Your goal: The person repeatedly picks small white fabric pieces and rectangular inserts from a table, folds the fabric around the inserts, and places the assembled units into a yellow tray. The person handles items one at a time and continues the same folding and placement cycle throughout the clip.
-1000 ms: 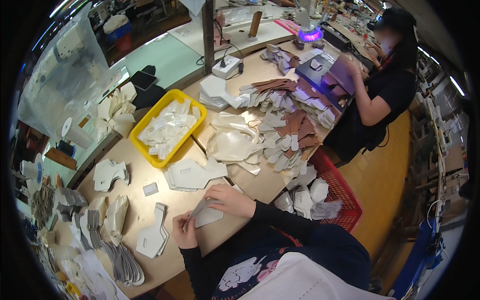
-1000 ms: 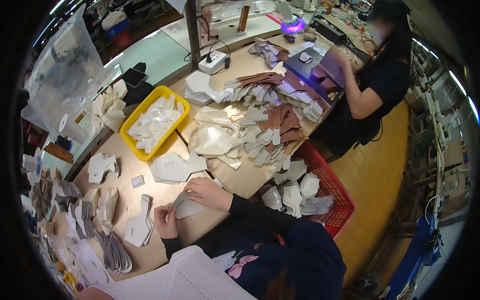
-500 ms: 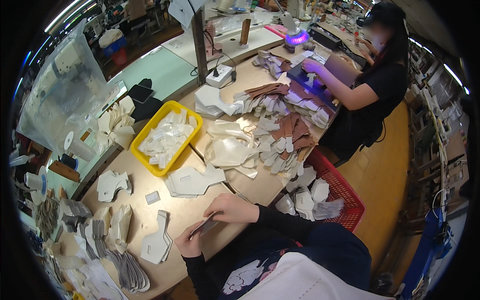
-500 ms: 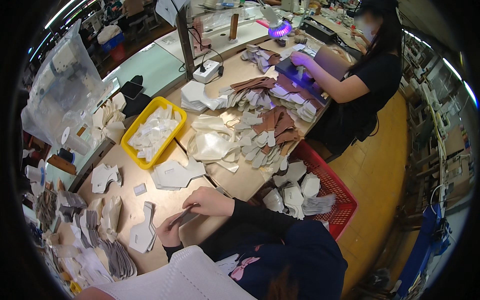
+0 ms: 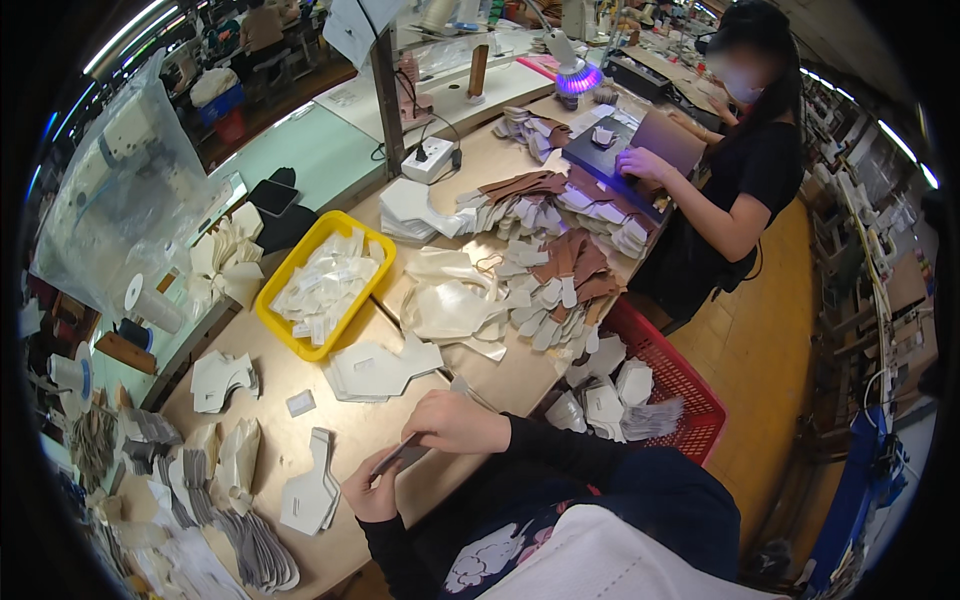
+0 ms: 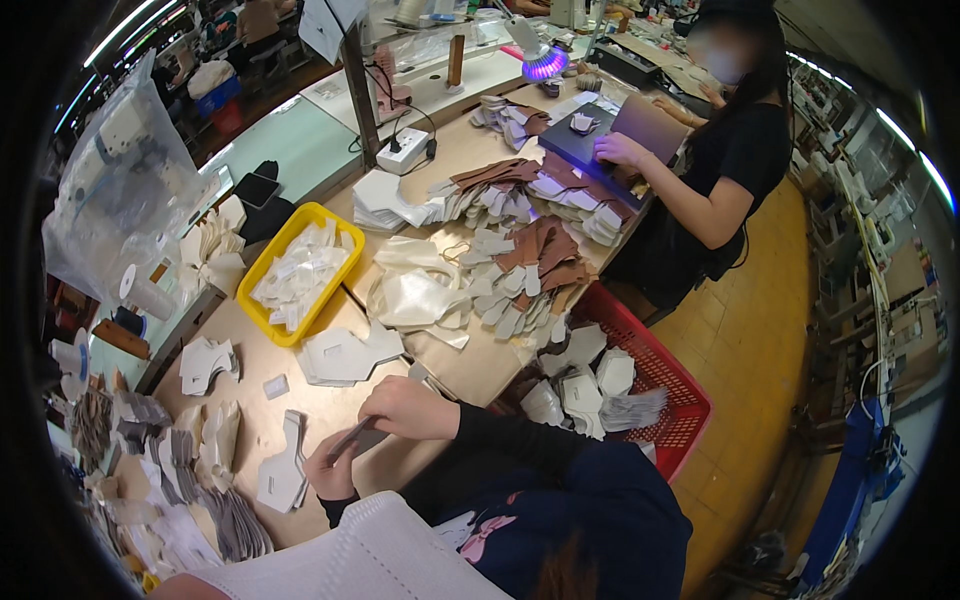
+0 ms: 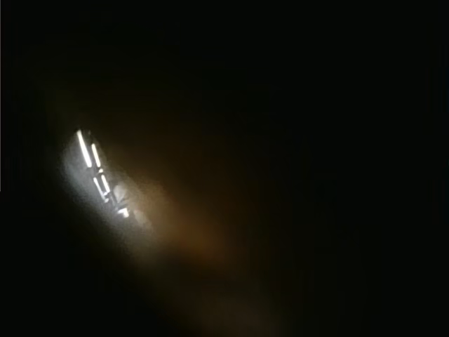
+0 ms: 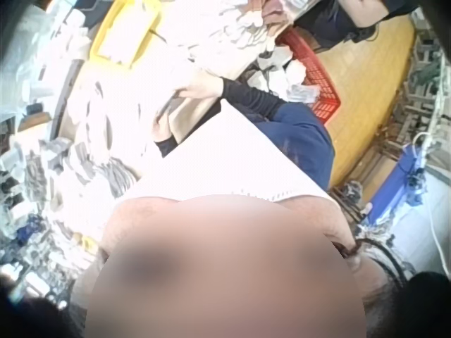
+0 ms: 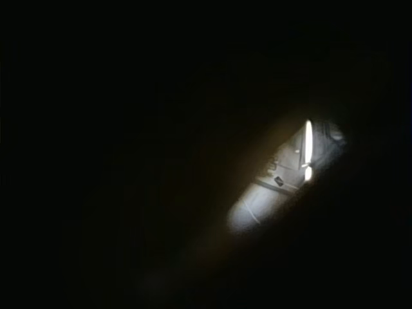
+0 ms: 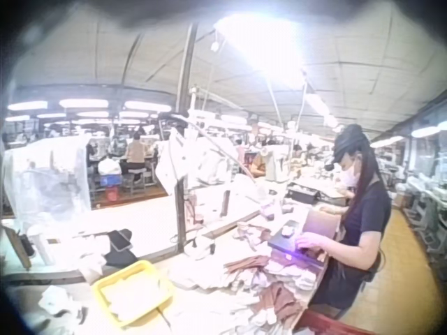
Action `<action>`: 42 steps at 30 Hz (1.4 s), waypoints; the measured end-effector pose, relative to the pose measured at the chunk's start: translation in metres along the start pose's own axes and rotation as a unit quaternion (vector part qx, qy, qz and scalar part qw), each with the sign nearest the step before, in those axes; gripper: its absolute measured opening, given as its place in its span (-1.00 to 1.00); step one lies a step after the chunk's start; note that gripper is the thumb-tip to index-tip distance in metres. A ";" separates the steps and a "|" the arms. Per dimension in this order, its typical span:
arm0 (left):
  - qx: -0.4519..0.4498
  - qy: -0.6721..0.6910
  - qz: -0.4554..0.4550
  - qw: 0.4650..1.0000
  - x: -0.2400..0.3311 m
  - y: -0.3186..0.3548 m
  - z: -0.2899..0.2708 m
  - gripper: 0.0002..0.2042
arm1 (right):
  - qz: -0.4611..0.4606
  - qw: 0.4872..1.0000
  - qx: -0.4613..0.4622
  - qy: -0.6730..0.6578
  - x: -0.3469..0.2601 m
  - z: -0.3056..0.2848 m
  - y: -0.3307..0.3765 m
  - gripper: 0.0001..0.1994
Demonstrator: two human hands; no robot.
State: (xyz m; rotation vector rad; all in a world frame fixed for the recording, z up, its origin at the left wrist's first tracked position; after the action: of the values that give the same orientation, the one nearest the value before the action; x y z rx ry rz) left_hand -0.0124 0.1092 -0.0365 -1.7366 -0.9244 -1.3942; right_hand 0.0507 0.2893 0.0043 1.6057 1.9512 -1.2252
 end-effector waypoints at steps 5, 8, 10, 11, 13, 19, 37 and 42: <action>0.000 -0.008 0.018 1.000 0.000 -0.002 0.005 -0.81 | 0.000 0.999 -0.033 -0.023 -0.003 0.008 0.001 -0.91; -0.002 0.011 -0.003 1.000 0.000 0.000 0.007 -0.82 | -0.008 0.999 -0.041 -0.015 -0.004 0.005 0.001 -0.89; 0.005 0.026 -0.022 0.999 0.003 0.001 0.006 -0.84 | -0.002 0.999 -0.054 -0.005 -0.003 0.002 0.001 -0.86; 0.015 0.033 -0.035 0.999 0.004 0.002 0.004 -0.85 | 0.010 0.998 -0.065 0.001 -0.002 0.001 0.002 -0.84; 0.026 0.022 -0.042 0.999 0.009 0.004 0.001 -0.86 | 0.033 0.997 -0.075 -0.005 -0.001 0.000 0.004 -0.81; 0.037 -0.008 -0.059 0.998 0.011 0.004 -0.005 -0.84 | 0.027 0.999 -0.041 0.004 -0.002 -0.009 0.002 -0.80; 0.041 0.075 -0.085 0.993 -0.018 0.011 0.006 -0.75 | 0.131 0.991 0.010 0.006 0.000 -0.013 0.014 -0.70; 0.105 -0.173 0.064 0.977 -0.007 0.002 -0.036 -0.43 | 0.279 0.957 0.075 -0.015 0.032 -0.028 -0.002 -0.62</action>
State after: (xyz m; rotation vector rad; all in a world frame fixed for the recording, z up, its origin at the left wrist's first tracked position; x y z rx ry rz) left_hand -0.0284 0.0761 -0.0379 -1.8689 -1.0807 -0.8900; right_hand 0.0460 0.3317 -0.0015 2.0106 1.2649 -1.1584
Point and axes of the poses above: each hand's wrist, its own y-axis away from the middle knuckle, its own z-axis out of the palm, x = y × z, the point moved 6 cm from there along -y, towards the middle knuckle
